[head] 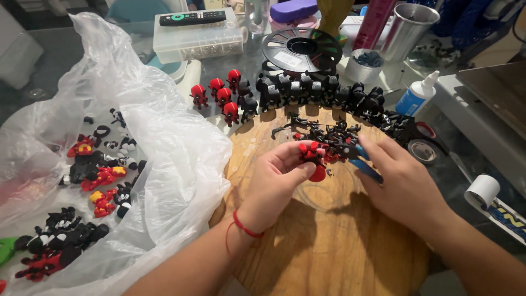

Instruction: Assembling small red and black figurines and trimming them with pliers on a wooden work surface.

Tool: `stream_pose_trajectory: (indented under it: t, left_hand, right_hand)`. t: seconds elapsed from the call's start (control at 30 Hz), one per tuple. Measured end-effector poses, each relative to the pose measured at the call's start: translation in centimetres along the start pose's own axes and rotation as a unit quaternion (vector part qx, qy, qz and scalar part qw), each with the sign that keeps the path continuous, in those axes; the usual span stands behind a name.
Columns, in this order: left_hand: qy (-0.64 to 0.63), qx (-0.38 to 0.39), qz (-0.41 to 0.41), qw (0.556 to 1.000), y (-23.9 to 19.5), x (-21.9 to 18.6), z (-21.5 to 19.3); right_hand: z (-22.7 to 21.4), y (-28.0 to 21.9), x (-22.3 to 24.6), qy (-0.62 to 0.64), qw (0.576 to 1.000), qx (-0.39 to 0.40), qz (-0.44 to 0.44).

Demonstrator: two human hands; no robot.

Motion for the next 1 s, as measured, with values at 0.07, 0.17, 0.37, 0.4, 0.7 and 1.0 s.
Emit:
stream_pose_trajectory:
  t: [0.07, 0.17, 0.37, 0.4, 0.7, 1.0]
  left_hand:
    - [-0.005, 0.002, 0.002, 1.000, 0.0, 0.0, 0.0]
    - [-0.011, -0.003, -0.005, 1.000, 0.0, -0.1, 0.1]
    - [0.150, 0.031, 0.118, 0.981, -0.1, -2.3, 0.7]
    - [0.314, 0.060, 0.214, 0.923, -0.2, -3.6, 1.2]
    - [0.437, 0.090, 0.413, 0.794, -2.4, -4.0, 2.2]
    - [0.470, 0.227, 0.453, 0.723, -2.8, -4.5, 3.3]
  right_hand:
    - [-0.4, 0.1, 0.5, 0.009, 1.000, -0.004, 0.012]
    - [-1.4, 0.1, 1.0, 0.039, 0.999, -0.009, 0.028]
    - [-2.0, -0.4, 0.2, 0.466, 0.833, 0.128, 0.270]
    - [-1.4, -0.9, -0.6, 0.611, 0.718, 0.167, 0.288]
    - [-0.4, -1.7, 2.7, 0.176, 0.963, 0.195, -0.057]
    - [1.4, -2.8, 1.1, 0.549, 0.772, 0.243, 0.208]
Point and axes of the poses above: each hand's wrist, its own y-axis towards the middle knuckle, its own z-axis out of the palm, x = y × z, the point moved 2 cm from there along y, towards the middle knuckle, and after that the axes turned 11 degrees about z, right-handed, at the moved point
